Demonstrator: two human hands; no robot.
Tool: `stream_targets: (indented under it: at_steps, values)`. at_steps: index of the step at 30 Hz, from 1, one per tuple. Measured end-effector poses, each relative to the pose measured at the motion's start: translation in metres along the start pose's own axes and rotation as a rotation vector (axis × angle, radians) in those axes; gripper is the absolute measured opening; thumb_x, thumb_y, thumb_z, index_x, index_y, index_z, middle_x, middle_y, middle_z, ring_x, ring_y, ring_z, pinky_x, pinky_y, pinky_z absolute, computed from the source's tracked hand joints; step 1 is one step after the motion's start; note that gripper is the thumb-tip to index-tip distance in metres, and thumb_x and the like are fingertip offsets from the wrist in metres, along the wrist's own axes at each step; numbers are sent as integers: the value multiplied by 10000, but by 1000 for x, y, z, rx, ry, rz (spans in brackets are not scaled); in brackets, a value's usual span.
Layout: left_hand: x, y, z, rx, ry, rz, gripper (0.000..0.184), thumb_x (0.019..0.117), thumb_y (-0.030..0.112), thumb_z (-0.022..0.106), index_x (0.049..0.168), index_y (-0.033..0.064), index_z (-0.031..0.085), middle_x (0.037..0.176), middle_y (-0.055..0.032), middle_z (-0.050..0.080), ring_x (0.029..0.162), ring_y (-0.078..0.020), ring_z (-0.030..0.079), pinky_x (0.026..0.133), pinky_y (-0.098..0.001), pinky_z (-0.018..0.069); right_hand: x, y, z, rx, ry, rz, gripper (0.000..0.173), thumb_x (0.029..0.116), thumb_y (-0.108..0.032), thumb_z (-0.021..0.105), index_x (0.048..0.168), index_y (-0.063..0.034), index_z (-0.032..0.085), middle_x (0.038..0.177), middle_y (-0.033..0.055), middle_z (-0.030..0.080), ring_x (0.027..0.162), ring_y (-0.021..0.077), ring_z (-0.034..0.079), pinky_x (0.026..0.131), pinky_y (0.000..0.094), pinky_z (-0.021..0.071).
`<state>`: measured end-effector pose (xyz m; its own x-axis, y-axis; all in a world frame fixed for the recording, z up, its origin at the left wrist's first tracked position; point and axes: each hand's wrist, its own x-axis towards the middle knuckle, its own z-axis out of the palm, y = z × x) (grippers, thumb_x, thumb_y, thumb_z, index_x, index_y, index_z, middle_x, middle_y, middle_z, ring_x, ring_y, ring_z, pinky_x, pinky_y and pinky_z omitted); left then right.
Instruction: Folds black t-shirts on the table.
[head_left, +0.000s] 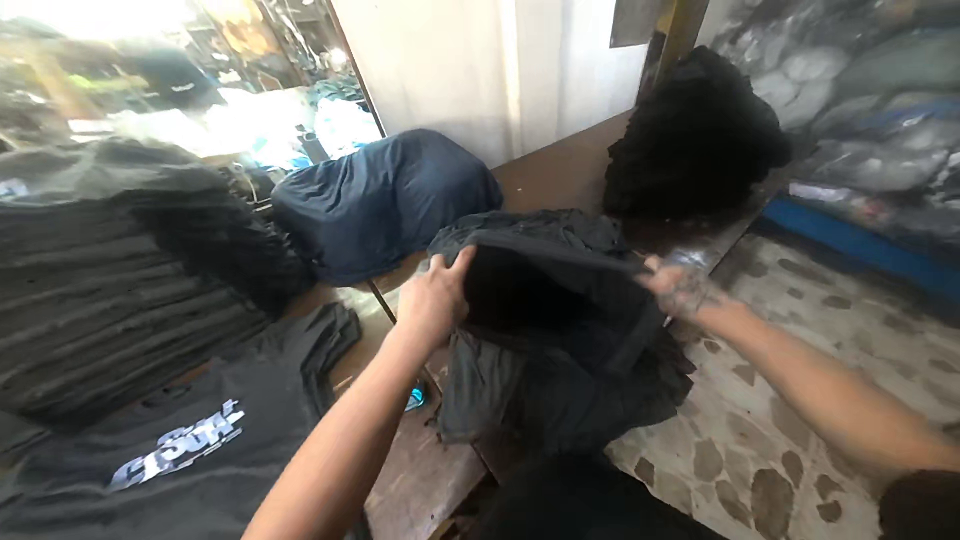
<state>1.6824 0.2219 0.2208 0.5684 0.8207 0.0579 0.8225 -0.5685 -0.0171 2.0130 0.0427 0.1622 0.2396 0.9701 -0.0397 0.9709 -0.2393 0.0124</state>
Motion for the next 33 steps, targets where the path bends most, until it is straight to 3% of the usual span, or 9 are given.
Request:
stream_targets:
  at_steps: [7, 14, 17, 21, 24, 26, 28, 30, 33]
  values:
    - [-39, -3, -24, 57, 178, 18, 753, 892, 106, 694, 1567, 246, 391, 1212, -265, 617, 734, -426, 688, 614, -591, 542, -21, 34, -47, -15, 490, 30, 514, 846, 87, 628, 1349, -19, 635, 1211, 281, 648, 871, 483, 694, 694, 638, 548]
    - [-65, -10, -15, 28, 235, 85, 713, 873, 81, 682, 1535, 186, 436, 1139, -257, 650, 737, -438, 687, 598, -604, 528, -44, 22, -40, -8, 543, 18, 487, 842, 86, 635, 1315, -25, 664, 1158, 280, 658, 865, 474, 692, 682, 622, 544]
    - [-92, -16, 3, -110, 203, 228, 588, 841, 18, 676, 1407, 153, 592, 1157, -268, 664, 750, -462, 695, 611, -630, 544, -60, 15, -7, 80, 591, -39, 422, 817, 108, 608, 1219, 24, 704, 1094, 328, 656, 896, 517, 678, 721, 652, 542]
    - [-124, -34, 69, -412, -167, 332, 298, 885, 18, 633, 1126, 133, 765, 1212, -208, 672, 988, -405, 699, 808, -612, 570, -88, -1, 49, 387, -57, 52, 304, 938, 52, 567, 1201, 13, 716, 1250, 297, 647, 1184, 475, 612, 1044, 597, 458]
    - [-128, -44, 128, -593, -254, 301, 223, 904, 23, 608, 1033, 77, 781, 1150, -195, 690, 1042, -366, 683, 896, -569, 551, -83, 3, 92, 441, -305, 23, 223, 931, 57, 577, 1060, 28, 757, 1162, 270, 686, 1164, 432, 623, 1056, 547, 451]
    - [-129, -43, 160, -840, -1, 197, 226, 875, -36, 586, 1038, -28, 743, 1120, -213, 697, 1075, -345, 671, 962, -520, 538, -76, -3, 85, 430, -342, 49, 208, 941, 61, 570, 1036, 45, 755, 1154, 279, 670, 1158, 430, 613, 1054, 536, 447]
    - [-129, -34, 176, -955, 162, -80, 418, 881, 3, 621, 1289, -78, 584, 1255, -263, 629, 1118, -360, 653, 973, -508, 537, -67, -9, 72, 458, -251, 41, 192, 938, 61, 576, 1026, 59, 747, 1182, 295, 657, 1170, 444, 608, 1058, 548, 447]
    - [-130, -27, 191, -879, 29, -368, 635, 890, 112, 682, 1484, 40, 466, 1415, -251, 540, 1208, -393, 616, 989, -548, 527, -55, -12, 64, 495, -146, 10, 189, 946, 46, 586, 1057, 58, 738, 1206, 294, 651, 1157, 439, 618, 1042, 548, 464]
    - [-142, -12, 219, -766, -295, -522, 448, 979, 158, 576, 1427, 138, 583, 1440, -202, 555, 1286, -391, 574, 1039, -588, 478, -23, -21, 58, 499, -105, -74, 222, 976, -12, 607, 1167, 41, 707, 1250, 281, 641, 1098, 411, 655, 991, 529, 510]
